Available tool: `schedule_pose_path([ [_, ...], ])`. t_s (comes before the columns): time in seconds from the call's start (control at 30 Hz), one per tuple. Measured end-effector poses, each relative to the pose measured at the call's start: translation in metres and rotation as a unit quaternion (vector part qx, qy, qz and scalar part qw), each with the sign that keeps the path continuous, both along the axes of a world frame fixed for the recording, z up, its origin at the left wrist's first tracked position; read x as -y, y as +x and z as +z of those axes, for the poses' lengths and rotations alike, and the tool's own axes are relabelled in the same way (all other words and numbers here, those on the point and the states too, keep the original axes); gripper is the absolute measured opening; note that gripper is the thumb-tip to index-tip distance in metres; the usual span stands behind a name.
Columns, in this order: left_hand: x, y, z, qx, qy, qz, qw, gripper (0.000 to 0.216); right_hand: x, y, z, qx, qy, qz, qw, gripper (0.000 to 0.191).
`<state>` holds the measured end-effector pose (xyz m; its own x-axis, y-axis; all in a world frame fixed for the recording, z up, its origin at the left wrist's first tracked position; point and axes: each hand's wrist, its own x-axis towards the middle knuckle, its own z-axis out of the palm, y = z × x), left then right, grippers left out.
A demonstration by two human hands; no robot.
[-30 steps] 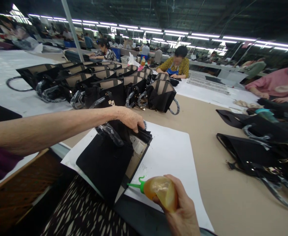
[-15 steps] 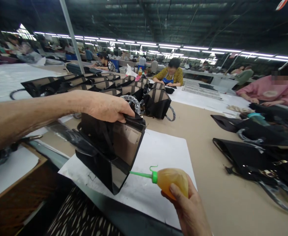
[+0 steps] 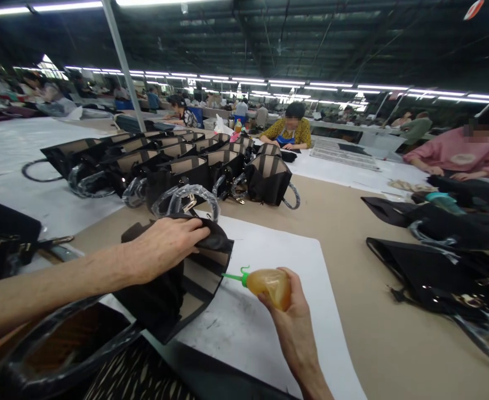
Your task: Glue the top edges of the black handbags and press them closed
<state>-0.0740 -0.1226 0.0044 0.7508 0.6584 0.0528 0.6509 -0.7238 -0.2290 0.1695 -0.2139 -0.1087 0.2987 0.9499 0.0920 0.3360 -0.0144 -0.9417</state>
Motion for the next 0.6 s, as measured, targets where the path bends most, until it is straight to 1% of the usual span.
schedule_pose_path([
  [0.13,0.005,-0.003,-0.008,0.001,-0.002,0.005,1.0,0.022,-0.011,-0.004,-0.007,0.059,0.031,-0.003,0.998,0.05],
  [0.23,0.009,-0.006,-0.013,-0.002,-0.009,0.017,1.0,0.027,-0.018,-0.005,-0.013,0.063,0.047,0.006,0.997,0.048],
  [0.4,0.013,-0.011,-0.018,0.007,-0.016,0.021,1.0,0.025,-0.02,-0.007,-0.022,0.046,0.03,0.018,0.998,0.049],
  [0.6,0.015,-0.013,-0.02,0.02,-0.016,0.012,1.0,0.021,-0.017,-0.004,-0.024,0.032,0.01,0.039,0.999,0.045],
])
